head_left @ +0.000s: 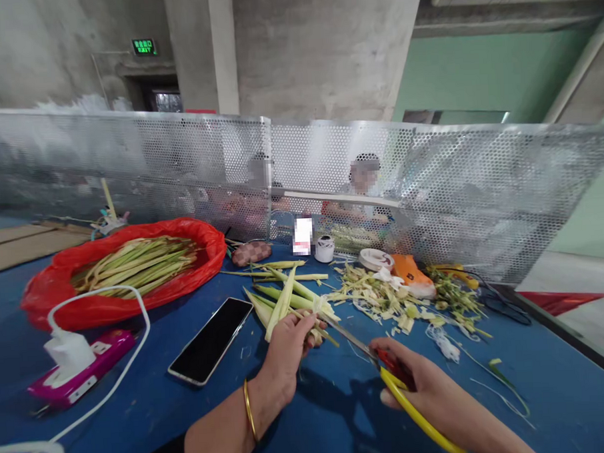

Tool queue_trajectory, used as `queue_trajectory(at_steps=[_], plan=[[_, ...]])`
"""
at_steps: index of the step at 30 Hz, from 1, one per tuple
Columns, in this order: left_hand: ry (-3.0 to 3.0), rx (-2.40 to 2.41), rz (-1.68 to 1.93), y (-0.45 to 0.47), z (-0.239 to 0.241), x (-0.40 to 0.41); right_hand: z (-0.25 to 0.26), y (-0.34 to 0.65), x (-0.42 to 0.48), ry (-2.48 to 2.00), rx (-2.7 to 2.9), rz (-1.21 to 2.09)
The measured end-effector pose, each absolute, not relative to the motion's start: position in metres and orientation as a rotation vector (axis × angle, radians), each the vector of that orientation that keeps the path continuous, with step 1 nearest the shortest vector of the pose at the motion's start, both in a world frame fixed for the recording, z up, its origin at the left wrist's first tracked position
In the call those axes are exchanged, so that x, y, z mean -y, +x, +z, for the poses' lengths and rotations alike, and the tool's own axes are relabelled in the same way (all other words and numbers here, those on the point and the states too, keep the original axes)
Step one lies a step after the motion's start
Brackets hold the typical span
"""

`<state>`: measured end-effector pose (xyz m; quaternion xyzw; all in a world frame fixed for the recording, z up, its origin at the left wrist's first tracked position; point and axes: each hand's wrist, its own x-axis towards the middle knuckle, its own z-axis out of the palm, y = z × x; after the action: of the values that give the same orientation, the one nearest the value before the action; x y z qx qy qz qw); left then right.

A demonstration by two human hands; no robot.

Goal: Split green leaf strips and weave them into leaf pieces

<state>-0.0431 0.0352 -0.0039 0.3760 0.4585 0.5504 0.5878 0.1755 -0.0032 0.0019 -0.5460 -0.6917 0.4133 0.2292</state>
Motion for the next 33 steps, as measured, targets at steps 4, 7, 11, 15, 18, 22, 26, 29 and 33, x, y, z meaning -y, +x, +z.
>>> queue_trajectory(at_steps=[4, 7, 11, 15, 18, 22, 26, 29, 33], plan=[[0.895, -1.065, 1.255, -0.042, -0.008, -0.035, 0.003, 0.174, 0.004, -1.499, 1.921, 1.126], [0.915, -1.09, 1.225, -0.041, -0.011, -0.034, 0.002, 0.172, 0.004, -1.516, 1.909, 1.122], [0.981, -1.109, 1.162, -0.041, -0.011, -0.031, 0.0, 0.171, 0.003, -1.498, 1.879, 1.13], [1.005, -1.081, 1.119, -0.04, -0.008, -0.029, -0.002, 0.171, 0.001, -1.465, 1.851, 1.158], [0.998, -1.078, 1.113, -0.04, -0.005, -0.029, -0.004, 0.17, 0.001, -1.459, 1.845, 1.157], [0.979, -1.084, 1.109, -0.04, -0.004, -0.03, -0.008, 0.168, 0.001, -1.449, 1.83, 1.151], [0.973, -1.077, 1.096, -0.041, -0.007, -0.033, -0.008, 0.166, 0.001, -1.418, 1.798, 1.141], [0.977, -1.071, 1.081, -0.042, -0.007, -0.033, -0.007, 0.165, 0.002, -1.395, 1.783, 1.17], [0.97, -1.066, 1.089, -0.043, -0.007, -0.034, -0.006, 0.16, 0.004, -1.365, 1.768, 1.217]])
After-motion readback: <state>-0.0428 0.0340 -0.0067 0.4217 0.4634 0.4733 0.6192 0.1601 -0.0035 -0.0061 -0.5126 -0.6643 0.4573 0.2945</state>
